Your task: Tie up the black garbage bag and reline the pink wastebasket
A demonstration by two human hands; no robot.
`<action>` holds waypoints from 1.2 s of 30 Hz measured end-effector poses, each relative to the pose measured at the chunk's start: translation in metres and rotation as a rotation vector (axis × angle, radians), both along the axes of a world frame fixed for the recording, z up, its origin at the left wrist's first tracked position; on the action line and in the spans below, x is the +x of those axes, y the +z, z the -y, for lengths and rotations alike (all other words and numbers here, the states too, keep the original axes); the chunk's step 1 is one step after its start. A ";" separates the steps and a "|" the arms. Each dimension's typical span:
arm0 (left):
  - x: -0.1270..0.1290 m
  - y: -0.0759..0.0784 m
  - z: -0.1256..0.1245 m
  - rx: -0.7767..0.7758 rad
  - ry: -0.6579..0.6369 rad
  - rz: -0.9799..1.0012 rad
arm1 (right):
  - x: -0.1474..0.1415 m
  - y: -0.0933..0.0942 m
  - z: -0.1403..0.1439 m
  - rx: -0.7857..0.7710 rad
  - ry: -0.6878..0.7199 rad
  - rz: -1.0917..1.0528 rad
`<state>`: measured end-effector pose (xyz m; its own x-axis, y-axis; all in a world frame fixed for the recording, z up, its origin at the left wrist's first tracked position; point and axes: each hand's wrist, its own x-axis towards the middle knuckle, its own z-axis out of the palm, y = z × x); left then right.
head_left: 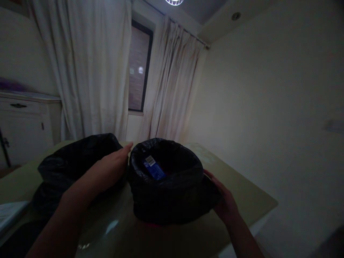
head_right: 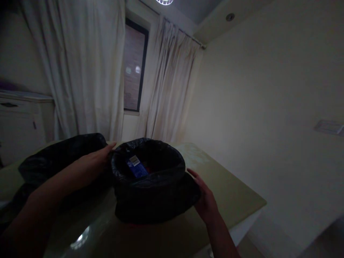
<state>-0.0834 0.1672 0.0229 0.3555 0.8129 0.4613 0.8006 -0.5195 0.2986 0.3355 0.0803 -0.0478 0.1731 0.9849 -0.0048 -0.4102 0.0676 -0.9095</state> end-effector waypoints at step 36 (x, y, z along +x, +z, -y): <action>0.105 0.014 0.063 0.928 -0.251 0.002 | -0.124 0.169 -0.098 0.660 0.575 0.752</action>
